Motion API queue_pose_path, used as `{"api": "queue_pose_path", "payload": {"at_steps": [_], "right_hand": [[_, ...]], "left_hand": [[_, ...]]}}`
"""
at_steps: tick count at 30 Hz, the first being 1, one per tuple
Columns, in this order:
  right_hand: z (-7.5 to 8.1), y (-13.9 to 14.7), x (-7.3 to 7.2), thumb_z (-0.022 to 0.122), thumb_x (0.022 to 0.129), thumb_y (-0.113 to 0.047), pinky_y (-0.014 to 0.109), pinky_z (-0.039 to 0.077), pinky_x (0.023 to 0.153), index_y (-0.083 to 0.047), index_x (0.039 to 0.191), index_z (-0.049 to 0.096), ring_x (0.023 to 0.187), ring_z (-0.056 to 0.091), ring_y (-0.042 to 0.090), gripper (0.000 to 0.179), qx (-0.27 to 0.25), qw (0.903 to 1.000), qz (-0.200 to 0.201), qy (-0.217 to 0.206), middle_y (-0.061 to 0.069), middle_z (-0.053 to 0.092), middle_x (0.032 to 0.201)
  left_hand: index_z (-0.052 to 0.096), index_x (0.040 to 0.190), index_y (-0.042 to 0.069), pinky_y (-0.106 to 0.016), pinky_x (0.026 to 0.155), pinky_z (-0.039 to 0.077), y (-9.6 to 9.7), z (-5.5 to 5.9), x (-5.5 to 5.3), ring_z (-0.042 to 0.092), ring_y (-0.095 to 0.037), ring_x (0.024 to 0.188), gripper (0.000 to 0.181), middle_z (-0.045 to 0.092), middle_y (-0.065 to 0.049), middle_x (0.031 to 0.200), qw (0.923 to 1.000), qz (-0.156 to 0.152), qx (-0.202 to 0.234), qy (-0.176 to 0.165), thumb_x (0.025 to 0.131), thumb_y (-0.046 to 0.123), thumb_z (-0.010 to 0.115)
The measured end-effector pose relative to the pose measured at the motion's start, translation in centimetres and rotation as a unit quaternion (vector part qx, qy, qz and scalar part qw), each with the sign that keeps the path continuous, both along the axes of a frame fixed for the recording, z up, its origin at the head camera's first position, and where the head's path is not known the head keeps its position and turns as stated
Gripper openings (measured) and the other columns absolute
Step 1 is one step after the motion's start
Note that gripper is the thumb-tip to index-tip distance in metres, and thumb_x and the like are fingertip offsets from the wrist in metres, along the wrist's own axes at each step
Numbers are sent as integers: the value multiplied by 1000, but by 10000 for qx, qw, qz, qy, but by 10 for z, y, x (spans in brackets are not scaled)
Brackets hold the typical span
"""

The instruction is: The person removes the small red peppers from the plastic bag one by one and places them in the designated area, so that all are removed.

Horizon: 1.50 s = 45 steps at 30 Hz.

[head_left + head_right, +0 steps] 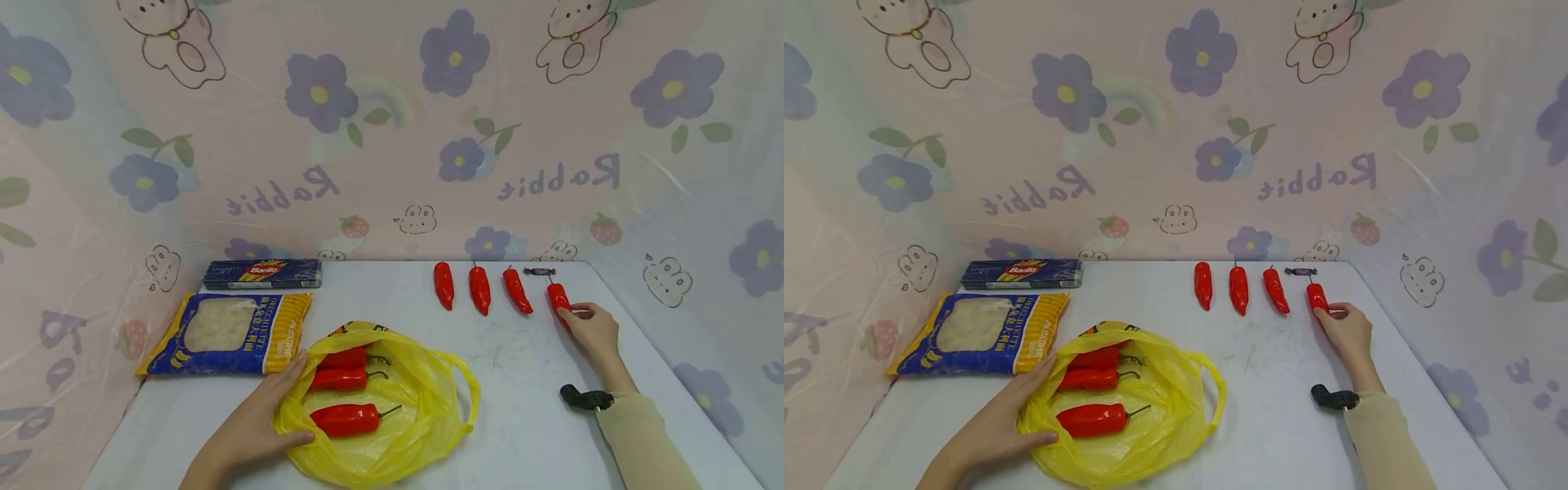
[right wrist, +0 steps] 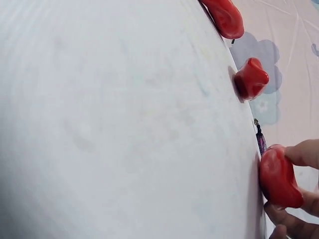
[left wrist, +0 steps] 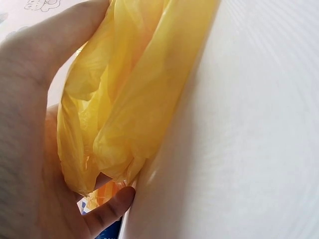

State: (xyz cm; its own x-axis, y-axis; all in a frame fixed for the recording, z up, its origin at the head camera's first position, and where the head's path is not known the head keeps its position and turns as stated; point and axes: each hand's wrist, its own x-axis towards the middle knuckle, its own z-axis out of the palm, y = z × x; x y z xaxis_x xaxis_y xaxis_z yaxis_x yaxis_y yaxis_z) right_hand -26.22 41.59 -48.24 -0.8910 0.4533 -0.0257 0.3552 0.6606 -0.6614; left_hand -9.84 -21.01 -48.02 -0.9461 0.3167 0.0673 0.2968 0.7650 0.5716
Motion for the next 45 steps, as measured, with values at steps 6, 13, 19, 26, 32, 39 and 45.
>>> {"api": "queue_pose_path", "payload": {"at_steps": [6,13,19,26,32,39,45], "right_hand": [[3,0,3,59,104,-45,54,56,94,7,144,53,123,52,48,66,12,9999,-99,-97,35,56,138],[12,-3,10,57,104,-46,31,52,70,5,146,52,123,51,48,67,196,9998,-40,50,34,53,141],[27,-15,14,59,104,-45,41,56,77,3,146,53,121,51,47,64,335,9985,135,410,33,55,142],[46,-39,22,65,103,-45,39,49,78,2,143,57,115,53,43,63,267,9947,493,864,30,60,138],[60,-68,31,69,101,-44,21,47,71,0,144,56,105,56,34,63,266,9874,908,1266,27,65,133],[73,-110,42,77,98,-35,18,45,59,-1,145,55,91,54,27,62,104,9715,1604,1745,25,71,123],[77,-151,50,81,94,-30,15,48,66,-4,143,56,97,58,30,61,7,9581,2206,1827,21,71,123]], "left_hand": [[22,171,35,-71,114,42,1,-3,1,39,-42,154,115,26,3,176,9999,-73,30,110,79,75,78],[22,170,36,-70,113,43,0,-2,1,39,-40,154,116,27,5,175,10000,-15,-10,70,78,75,79],[20,170,38,-70,114,43,0,-1,0,38,-39,155,116,26,5,176,10000,20,-29,-60,77,77,78],[21,170,36,-70,114,43,1,0,1,38,-40,155,116,26,4,176,10000,-9,0,25,78,76,79],[22,170,36,-71,113,43,0,-1,1,38,-40,154,116,27,4,176,10000,0,7,78,78,76,79],[21,170,37,-70,115,42,0,-1,1,37,-39,155,117,26,5,176,10000,32,6,5,77,77,78],[21,170,37,-70,114,42,1,1,1,37,-40,155,117,26,3,176,10000,24,-1,32,77,77,78]]}}
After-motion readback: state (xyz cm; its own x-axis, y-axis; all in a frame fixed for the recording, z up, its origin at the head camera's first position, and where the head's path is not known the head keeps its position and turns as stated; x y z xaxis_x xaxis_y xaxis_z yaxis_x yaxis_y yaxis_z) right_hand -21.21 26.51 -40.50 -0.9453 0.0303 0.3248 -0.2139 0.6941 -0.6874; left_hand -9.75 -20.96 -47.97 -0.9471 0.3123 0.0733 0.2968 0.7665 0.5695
